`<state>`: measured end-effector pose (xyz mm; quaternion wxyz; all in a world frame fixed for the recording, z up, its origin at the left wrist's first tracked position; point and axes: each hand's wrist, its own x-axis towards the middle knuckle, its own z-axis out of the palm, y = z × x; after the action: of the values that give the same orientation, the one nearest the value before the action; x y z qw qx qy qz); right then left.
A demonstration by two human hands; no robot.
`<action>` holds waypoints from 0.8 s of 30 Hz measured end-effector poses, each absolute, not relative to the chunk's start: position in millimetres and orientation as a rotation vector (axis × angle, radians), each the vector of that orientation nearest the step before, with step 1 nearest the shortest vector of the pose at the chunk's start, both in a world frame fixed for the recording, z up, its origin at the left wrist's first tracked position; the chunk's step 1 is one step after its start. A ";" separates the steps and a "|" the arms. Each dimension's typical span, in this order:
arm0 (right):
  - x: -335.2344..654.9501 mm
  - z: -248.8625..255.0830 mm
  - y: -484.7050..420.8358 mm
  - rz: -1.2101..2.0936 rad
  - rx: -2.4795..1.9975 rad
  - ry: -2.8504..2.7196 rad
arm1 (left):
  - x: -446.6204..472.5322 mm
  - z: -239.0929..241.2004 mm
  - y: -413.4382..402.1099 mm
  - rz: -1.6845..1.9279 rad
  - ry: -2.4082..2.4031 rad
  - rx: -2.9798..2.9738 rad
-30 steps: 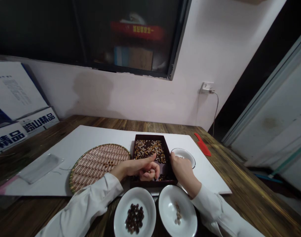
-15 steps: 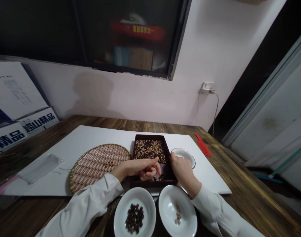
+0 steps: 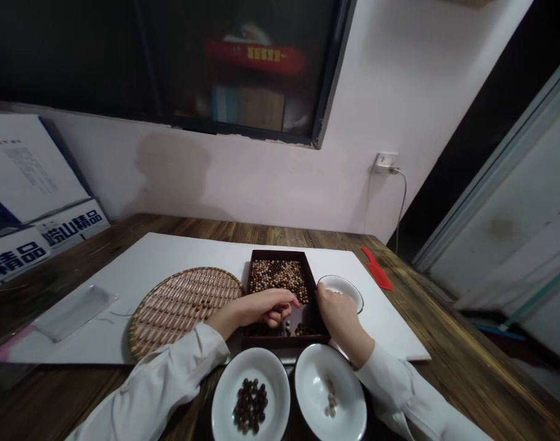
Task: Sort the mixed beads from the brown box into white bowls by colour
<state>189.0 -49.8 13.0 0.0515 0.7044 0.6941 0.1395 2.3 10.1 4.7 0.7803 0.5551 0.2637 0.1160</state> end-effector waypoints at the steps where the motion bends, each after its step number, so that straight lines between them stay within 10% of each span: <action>1: 189.0 13.3 -49.8 0.423 2.140 2.114 | 3.0 3.1 11.0 0.276 0.581 1.172; 24: 188.5 15.1 -49.8 0.348 2.151 2.108 | 2.5 1.3 22.2 0.667 0.575 0.656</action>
<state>188.5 -49.8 15.1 0.0552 0.7084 0.6942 0.1146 2.5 22.2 1.3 0.8531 0.3118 0.2732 0.3168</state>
